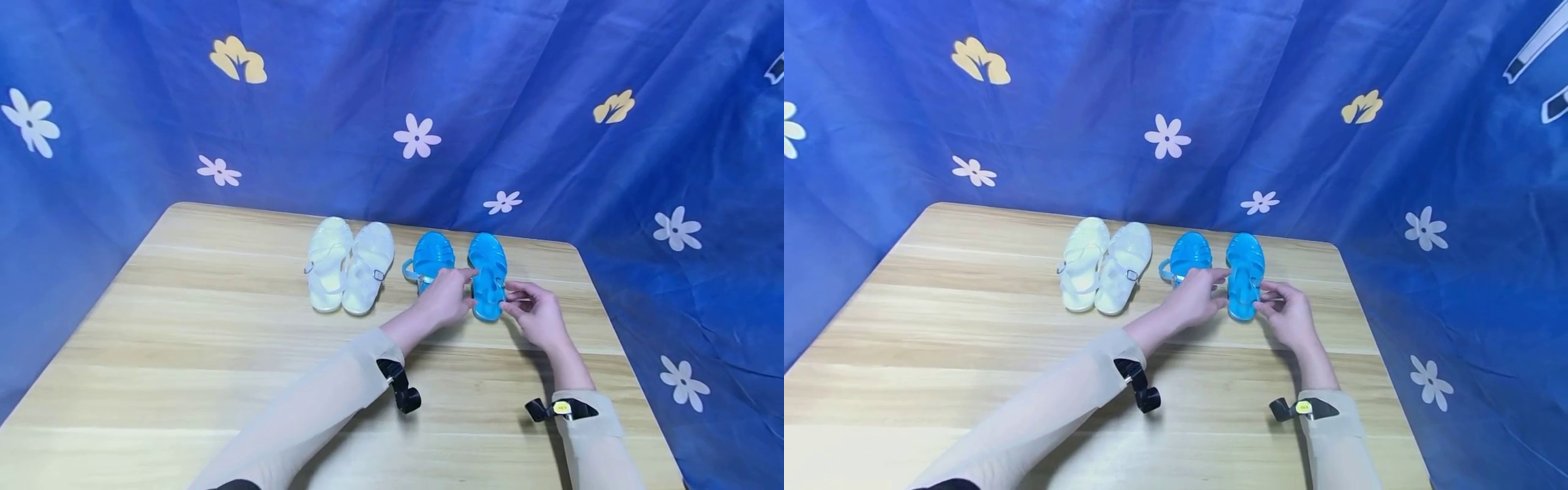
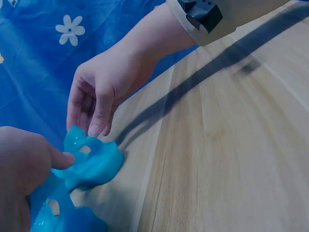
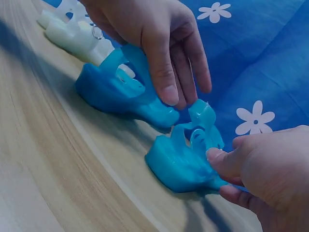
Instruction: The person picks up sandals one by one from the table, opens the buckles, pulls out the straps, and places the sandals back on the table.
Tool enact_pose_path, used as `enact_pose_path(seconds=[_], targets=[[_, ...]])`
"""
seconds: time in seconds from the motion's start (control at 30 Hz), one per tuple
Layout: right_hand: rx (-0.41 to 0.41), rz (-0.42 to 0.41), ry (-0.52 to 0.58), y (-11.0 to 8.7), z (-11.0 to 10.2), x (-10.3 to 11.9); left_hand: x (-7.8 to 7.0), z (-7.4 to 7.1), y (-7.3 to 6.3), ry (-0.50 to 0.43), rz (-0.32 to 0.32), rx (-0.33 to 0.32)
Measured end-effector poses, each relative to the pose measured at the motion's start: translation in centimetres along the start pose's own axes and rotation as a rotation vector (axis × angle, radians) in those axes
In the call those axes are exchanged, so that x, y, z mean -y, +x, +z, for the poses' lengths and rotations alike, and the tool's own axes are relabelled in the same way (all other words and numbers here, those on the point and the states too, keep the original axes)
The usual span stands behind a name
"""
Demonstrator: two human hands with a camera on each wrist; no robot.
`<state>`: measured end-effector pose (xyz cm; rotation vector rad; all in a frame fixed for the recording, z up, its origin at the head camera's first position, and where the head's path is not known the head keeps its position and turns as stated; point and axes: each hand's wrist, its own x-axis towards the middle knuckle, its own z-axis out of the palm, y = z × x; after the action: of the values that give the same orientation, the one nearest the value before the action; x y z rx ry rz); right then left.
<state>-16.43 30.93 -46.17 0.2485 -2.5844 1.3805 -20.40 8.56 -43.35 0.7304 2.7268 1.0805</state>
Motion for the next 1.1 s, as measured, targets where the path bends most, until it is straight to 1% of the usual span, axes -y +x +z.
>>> enact_pose_path(seconds=[0.1, 0.23, 0.33, 0.4, 0.5, 0.7, 0.87, 1.0, 1.1], targets=[[-0.001, -0.016, -0.013, 0.2, 0.2, -1.6, 0.0, 0.3, 0.3, 0.036, 0.048, 0.009], [-0.017, -0.056, -0.04, 0.2, 0.4, -1.9, -0.1, 0.7, 0.5, 0.09, 0.134, 0.031], [-0.029, -0.092, -0.068, 0.2, 0.7, -2.1, -0.1, 1.1, 0.5, 0.116, 0.172, 0.041], [-0.032, -0.114, -0.089, 0.2, 0.9, -2.0, 0.0, 1.3, 0.5, 0.129, 0.192, 0.038], [-0.04, -0.144, -0.113, 0.3, 1.1, -2.0, 0.3, 1.5, 0.5, 0.131, 0.222, 0.013], [-0.084, -0.175, -0.136, 0.2, 1.3, -2.2, 0.8, 1.4, 0.2, 0.116, 0.266, -0.048], [-0.123, -0.187, -0.098, -0.1, 1.5, -2.4, 0.9, 1.4, 0.0, 0.131, 0.317, -0.067], [-0.159, -0.189, -0.046, -0.4, 1.6, -2.4, 0.7, 1.4, -0.2, 0.171, 0.335, -0.06], [-0.185, -0.2, -0.041, -0.8, 1.8, -2.5, 0.5, 1.4, -0.3, 0.193, 0.318, -0.036]])
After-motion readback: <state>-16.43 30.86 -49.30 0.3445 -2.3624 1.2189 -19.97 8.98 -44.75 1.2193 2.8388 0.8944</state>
